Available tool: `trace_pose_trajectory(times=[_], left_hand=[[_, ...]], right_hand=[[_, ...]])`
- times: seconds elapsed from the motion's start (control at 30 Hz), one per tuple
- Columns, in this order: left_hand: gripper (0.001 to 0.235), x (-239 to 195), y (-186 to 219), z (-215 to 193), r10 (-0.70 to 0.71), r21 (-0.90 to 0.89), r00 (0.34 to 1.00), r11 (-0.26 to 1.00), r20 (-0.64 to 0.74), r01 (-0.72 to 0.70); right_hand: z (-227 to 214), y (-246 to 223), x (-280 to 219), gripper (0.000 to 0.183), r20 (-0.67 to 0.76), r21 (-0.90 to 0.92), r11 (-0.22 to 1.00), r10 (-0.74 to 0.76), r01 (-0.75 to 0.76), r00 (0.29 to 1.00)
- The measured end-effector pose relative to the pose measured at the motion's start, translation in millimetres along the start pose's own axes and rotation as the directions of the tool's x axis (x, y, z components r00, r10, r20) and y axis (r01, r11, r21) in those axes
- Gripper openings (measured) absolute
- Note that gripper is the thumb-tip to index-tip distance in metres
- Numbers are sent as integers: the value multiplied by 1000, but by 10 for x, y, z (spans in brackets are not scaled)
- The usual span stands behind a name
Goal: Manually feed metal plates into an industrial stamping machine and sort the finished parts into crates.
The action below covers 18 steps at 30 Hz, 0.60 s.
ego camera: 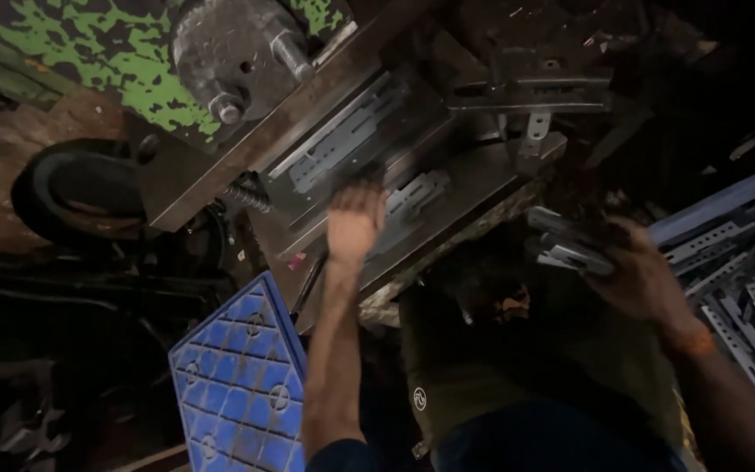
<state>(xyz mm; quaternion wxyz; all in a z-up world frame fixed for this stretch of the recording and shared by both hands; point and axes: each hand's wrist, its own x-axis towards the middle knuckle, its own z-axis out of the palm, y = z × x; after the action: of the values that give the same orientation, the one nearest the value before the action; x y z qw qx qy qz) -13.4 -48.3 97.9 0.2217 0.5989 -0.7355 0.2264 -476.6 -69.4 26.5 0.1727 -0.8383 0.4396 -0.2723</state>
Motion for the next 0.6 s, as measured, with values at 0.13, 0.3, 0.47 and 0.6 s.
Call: trace_pose_trajectory(times=[0.13, 0.3, 0.47, 0.6], left_hand=[[21, -648, 122, 404, -72, -2, 992, 997, 105, 73], [24, -1013, 232, 551, -233, -63, 973, 970, 13, 233], [33, -1037, 283, 543, -217, -90, 969, 974, -114, 208], [36, -1029, 282, 520, -239, -92, 962, 969, -133, 228]], right_hand=[[54, -62, 83, 56, 57, 65, 994, -88, 84, 994], [956, 888, 295, 56, 381, 616, 739, 23, -272, 924], [-80, -698, 762, 31, 179, 87, 942, -335, 325, 925], [-69, -1058, 1084, 35, 224, 40, 944, -329, 328, 917]])
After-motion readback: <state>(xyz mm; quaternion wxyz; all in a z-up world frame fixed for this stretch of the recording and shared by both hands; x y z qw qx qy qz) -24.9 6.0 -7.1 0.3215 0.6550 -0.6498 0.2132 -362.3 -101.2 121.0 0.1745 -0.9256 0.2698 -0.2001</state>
